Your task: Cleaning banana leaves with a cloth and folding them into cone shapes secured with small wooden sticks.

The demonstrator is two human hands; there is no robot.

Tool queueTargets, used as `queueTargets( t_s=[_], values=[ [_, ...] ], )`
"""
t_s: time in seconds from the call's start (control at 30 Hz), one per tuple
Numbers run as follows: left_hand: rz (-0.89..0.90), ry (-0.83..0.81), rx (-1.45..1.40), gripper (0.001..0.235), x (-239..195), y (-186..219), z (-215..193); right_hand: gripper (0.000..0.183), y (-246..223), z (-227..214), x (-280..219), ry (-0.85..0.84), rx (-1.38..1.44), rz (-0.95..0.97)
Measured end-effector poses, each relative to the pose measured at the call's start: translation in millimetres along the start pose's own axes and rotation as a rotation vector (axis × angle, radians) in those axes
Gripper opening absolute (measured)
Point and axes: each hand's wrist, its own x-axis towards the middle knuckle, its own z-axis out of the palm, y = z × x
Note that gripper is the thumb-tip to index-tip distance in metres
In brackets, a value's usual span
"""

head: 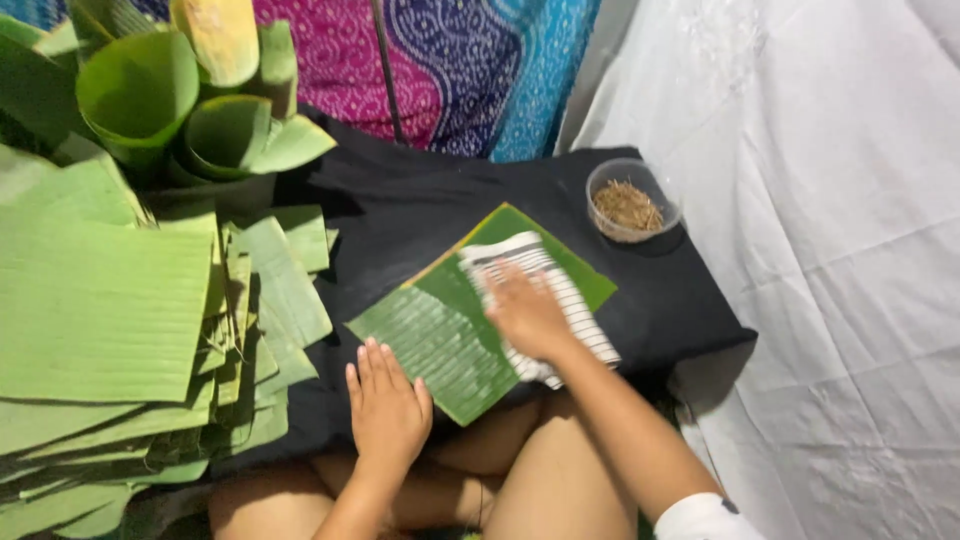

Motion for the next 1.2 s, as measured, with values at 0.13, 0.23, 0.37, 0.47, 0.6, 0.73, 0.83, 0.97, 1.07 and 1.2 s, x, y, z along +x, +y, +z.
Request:
queueTargets(
  t_s=[0.13, 0.23, 0.37, 0.47, 0.6, 0.73, 0.83, 0.97, 1.07, 1.2],
  values=[
    [0.002, -0.004, 0.004, 0.072, -2.5, -2.0, -2.9, 0.064, -96.2, -0.5, -49.2, -0.045, -0.016, -0.337],
    [0.015, -0.029, -0.018, 0.069, -1.5, -2.5, -6.6, 0.055, -91.6, 13.5, -57.4, 0.065, 0.166, -0.354],
    [0.044, 0.034, 0.031, 0.068, 3.0, -0.1, -19.0, 0.062, -43.5, -12.3, -31.2, -0.071, 0.176, -0.226],
    [0.045, 0.039, 0.016, 0.067, 4.8, 1.9, -20.4, 0.062, 35.2, -14.8, -7.0, -0.009, 0.185, 0.045],
    [0.055, 0.030, -0.002, 0.067, 3.6, -0.5, -19.4, 0.063, 60.6, 0.3, 5.9, 0.065, -0.102, 0.174],
    [0.032, 0.025, -0.024, 0.070, 1.8, -2.0, -9.8, 0.062, -29.4, 18.1, 1.5, 0.065, -0.012, -0.169],
    [0.031, -0.044, -0.023, 0.072, -0.2, -4.4, -5.2, 0.057, -87.4, 30.6, 4.7, 0.027, 0.093, -0.504],
    [0.034, -0.016, -0.067, 0.071, 1.3, -5.4, -7.4, 0.054, -103.3, 28.0, 48.1, -0.086, 0.147, -0.466],
    [0.025, -0.011, -0.090, 0.072, 1.3, -4.0, -8.8, 0.053, -110.0, 24.4, 59.8, -0.083, 0.105, -0.390],
    [0.004, 0.035, -0.093, 0.073, 3.0, -1.9, -11.0, 0.057, -112.0, 22.6, 31.6, 0.003, 0.094, -0.494]
  ],
)
